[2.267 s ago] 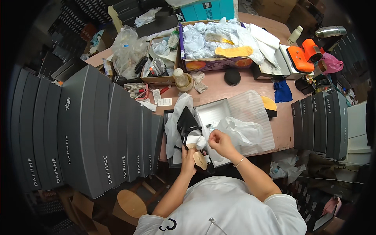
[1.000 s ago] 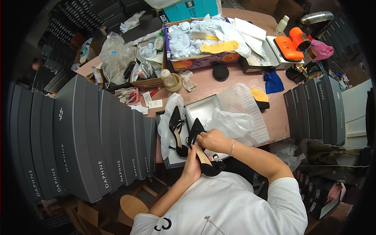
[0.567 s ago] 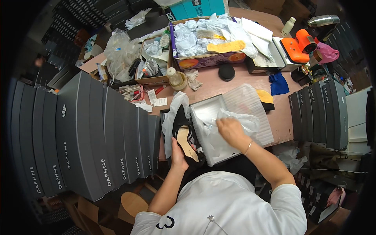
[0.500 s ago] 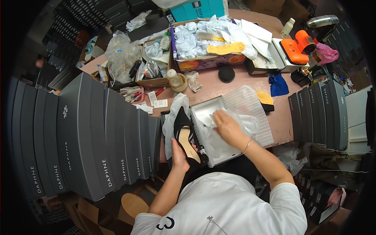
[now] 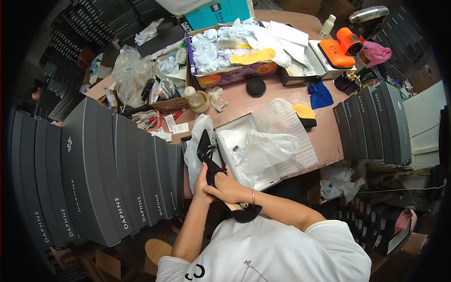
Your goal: Scan shoes and pack them into boxes with tissue paper.
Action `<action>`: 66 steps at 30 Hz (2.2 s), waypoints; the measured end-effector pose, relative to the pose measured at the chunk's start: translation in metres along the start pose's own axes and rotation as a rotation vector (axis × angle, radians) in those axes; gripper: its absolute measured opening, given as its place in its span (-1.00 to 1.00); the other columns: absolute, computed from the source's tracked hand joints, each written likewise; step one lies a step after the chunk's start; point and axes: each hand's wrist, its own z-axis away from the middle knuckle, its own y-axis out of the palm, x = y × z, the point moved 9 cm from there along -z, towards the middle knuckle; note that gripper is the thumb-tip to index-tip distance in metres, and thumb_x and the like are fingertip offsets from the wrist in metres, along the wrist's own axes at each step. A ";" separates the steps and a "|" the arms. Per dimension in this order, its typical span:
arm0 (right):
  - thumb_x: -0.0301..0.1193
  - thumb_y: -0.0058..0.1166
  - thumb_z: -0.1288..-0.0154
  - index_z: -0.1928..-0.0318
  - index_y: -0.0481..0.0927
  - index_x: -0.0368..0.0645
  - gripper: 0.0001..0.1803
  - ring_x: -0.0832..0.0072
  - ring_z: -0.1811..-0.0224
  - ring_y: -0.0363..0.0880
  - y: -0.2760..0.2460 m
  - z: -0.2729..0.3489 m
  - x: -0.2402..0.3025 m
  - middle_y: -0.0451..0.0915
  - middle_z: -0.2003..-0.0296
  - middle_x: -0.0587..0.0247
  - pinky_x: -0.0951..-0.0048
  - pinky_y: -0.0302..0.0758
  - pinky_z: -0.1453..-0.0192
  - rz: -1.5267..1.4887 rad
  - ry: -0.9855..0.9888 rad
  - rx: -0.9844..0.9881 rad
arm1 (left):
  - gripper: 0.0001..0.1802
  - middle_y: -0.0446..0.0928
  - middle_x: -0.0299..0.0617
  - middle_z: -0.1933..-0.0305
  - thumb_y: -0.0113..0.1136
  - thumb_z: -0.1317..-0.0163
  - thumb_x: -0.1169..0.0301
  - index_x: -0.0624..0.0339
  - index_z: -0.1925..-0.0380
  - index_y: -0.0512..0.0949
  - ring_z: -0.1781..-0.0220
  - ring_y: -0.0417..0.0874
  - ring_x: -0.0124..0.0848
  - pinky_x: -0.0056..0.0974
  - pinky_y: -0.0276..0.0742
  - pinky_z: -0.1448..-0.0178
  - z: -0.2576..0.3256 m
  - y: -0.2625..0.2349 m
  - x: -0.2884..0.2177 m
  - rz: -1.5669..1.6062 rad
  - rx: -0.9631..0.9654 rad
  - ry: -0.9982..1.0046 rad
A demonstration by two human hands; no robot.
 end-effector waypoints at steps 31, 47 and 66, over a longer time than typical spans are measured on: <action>-0.44 0.06 -0.24 0.01 0.55 -0.19 -0.70 0.18 0.40 0.62 -0.124 0.012 -0.122 0.61 0.45 0.04 0.23 0.52 0.29 -0.355 0.403 -0.411 | -0.22 0.50 -0.09 0.00 -0.23 -0.32 -0.27 0.23 -0.14 0.38 0.00 0.58 -0.19 -0.09 0.55 -0.09 0.016 0.007 0.030 0.231 0.031 0.153; -0.36 0.20 -0.12 0.14 0.60 -0.28 -0.68 0.08 0.26 0.64 -0.091 -0.060 -0.117 0.63 0.23 -0.02 0.23 0.55 0.17 0.065 0.227 -0.121 | -0.59 0.52 -0.10 0.03 0.06 -0.36 0.20 0.22 -0.08 0.39 0.27 0.63 -0.34 -0.23 0.64 0.17 0.027 -0.015 0.039 0.072 -0.210 0.193; -0.56 0.17 0.07 -0.07 0.41 -0.15 -0.43 0.05 -0.06 0.42 -0.081 -0.030 -0.062 0.38 -0.07 0.00 0.22 0.42 -0.07 0.067 0.176 -0.390 | -0.63 0.47 -0.20 0.36 0.04 -0.38 0.17 0.09 -0.04 0.25 0.43 0.54 -0.44 -0.35 0.52 0.33 0.014 0.050 0.045 -0.045 -0.149 0.361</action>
